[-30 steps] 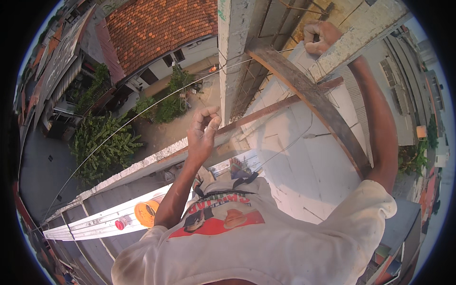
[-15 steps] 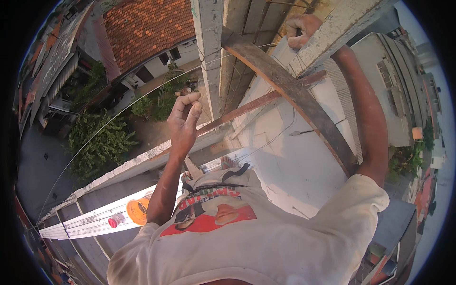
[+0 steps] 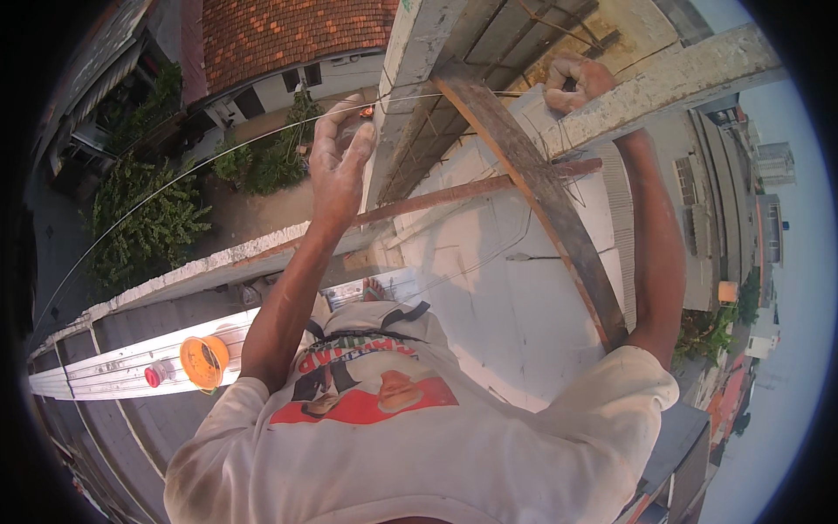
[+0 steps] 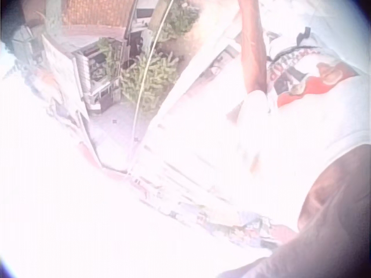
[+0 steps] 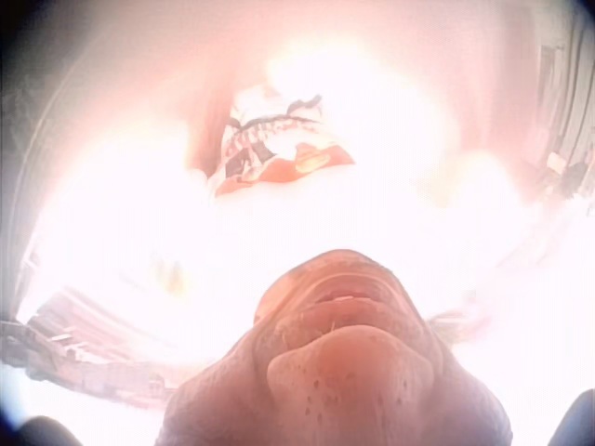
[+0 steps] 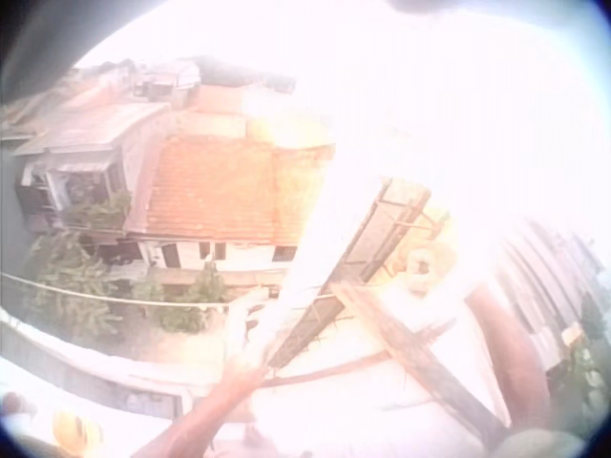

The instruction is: The person walks along a narrow metal beam on a roof structure, measures and marks a wooden beam, and then ties a wire to secure the beam to the roof frame. The person uses a tape measure, a marker, and wire to complete the task.

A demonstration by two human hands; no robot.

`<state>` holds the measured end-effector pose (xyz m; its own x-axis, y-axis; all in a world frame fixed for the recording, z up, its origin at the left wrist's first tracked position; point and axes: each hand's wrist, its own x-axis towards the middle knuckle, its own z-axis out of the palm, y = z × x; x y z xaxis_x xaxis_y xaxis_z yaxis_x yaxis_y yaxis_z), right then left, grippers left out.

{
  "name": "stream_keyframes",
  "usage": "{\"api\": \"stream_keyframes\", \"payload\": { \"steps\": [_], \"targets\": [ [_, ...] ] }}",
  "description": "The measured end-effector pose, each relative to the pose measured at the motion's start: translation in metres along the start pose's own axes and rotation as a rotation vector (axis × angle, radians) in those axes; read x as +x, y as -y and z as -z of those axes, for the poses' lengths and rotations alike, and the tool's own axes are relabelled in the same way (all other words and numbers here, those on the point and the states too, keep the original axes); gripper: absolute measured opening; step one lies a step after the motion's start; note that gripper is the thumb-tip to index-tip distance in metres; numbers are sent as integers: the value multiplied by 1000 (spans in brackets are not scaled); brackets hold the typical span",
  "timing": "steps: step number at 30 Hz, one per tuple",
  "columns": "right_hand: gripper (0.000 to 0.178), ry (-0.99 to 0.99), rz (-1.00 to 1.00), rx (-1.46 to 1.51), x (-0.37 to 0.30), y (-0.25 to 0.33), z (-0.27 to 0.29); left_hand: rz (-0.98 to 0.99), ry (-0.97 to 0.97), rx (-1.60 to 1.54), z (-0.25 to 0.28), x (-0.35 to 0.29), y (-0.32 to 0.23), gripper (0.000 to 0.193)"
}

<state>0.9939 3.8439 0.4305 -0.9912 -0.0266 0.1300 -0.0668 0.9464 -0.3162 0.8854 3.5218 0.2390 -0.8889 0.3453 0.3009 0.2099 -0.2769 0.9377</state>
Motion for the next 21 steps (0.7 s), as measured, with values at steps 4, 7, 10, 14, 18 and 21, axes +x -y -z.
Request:
{"api": "stream_keyframes", "payload": {
  "steps": [4, 7, 10, 14, 18, 21],
  "targets": [
    [22, 12, -86, 50, 0, -1, -2, -3, 19, -94, -17, 10, 0, 55],
    [24, 15, -112, 28, 2, 5, -1, -10, -3, -175, -32, 9, -2, 58],
    [25, 12, -107, 11, 2, 8, -2, 4, -30, -147, -36, 9, -1, 57],
    [26, 21, -98, 26, 2, 7, -1, -14, -38, -167, -37, 11, 3, 56],
    [26, 31, -54, 15, 2, 4, 1, 25, -52, -223, -41, 13, 5, 54],
    [25, 25, -31, -2, 2, 0, 0, 25, -83, -253, -45, 13, 4, 52]
  ]
}}
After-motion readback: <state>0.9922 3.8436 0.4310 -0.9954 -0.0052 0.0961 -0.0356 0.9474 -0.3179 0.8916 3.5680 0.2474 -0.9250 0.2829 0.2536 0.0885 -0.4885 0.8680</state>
